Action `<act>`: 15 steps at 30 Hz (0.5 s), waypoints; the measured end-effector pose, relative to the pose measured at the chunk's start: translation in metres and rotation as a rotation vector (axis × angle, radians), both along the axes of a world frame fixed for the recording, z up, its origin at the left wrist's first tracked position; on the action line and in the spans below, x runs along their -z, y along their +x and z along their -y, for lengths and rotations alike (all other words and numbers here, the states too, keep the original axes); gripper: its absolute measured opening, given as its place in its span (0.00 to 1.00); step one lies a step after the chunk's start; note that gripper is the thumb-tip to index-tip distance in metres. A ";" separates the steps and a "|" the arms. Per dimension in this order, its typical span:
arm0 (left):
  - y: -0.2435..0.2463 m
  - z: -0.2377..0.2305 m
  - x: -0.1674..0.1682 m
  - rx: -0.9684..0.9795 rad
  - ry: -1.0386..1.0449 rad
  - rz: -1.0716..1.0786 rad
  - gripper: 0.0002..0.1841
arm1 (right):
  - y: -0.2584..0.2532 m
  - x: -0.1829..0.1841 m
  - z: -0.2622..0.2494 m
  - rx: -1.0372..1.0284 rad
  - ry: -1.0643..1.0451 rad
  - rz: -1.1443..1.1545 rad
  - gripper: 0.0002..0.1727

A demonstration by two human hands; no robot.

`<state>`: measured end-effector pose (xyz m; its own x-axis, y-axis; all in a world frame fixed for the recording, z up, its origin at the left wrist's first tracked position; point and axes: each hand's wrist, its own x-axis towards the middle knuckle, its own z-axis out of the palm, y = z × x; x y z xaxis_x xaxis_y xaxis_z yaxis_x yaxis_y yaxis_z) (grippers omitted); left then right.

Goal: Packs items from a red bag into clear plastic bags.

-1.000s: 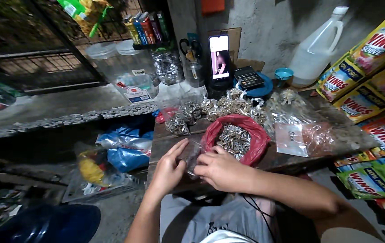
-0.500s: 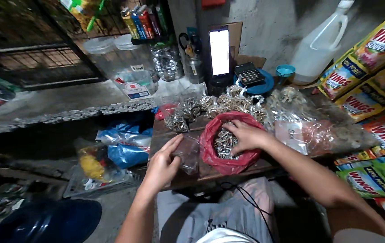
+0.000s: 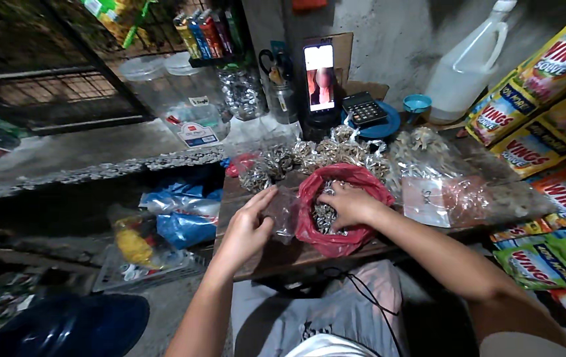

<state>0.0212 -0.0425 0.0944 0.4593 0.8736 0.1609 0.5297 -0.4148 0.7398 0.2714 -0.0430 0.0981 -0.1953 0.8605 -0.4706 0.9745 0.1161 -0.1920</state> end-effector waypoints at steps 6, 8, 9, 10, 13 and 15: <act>0.018 -0.008 -0.011 0.057 -0.090 0.046 0.29 | 0.003 -0.002 0.001 0.006 0.027 -0.025 0.36; 0.024 -0.010 -0.013 0.072 -0.132 0.045 0.29 | 0.004 -0.002 0.002 0.018 0.047 -0.036 0.33; 0.026 -0.011 -0.014 0.084 -0.144 0.050 0.29 | 0.005 -0.002 0.003 0.021 0.049 -0.038 0.32; 0.029 -0.011 -0.015 0.092 -0.154 0.055 0.29 | 0.006 -0.003 0.004 0.026 0.053 -0.043 0.31; 0.034 -0.010 -0.020 0.107 -0.182 0.077 0.27 | 0.011 -0.007 0.006 0.055 0.095 -0.099 0.27; 0.037 -0.011 -0.023 0.119 -0.198 0.090 0.26 | 0.017 -0.012 0.007 0.082 0.136 -0.141 0.24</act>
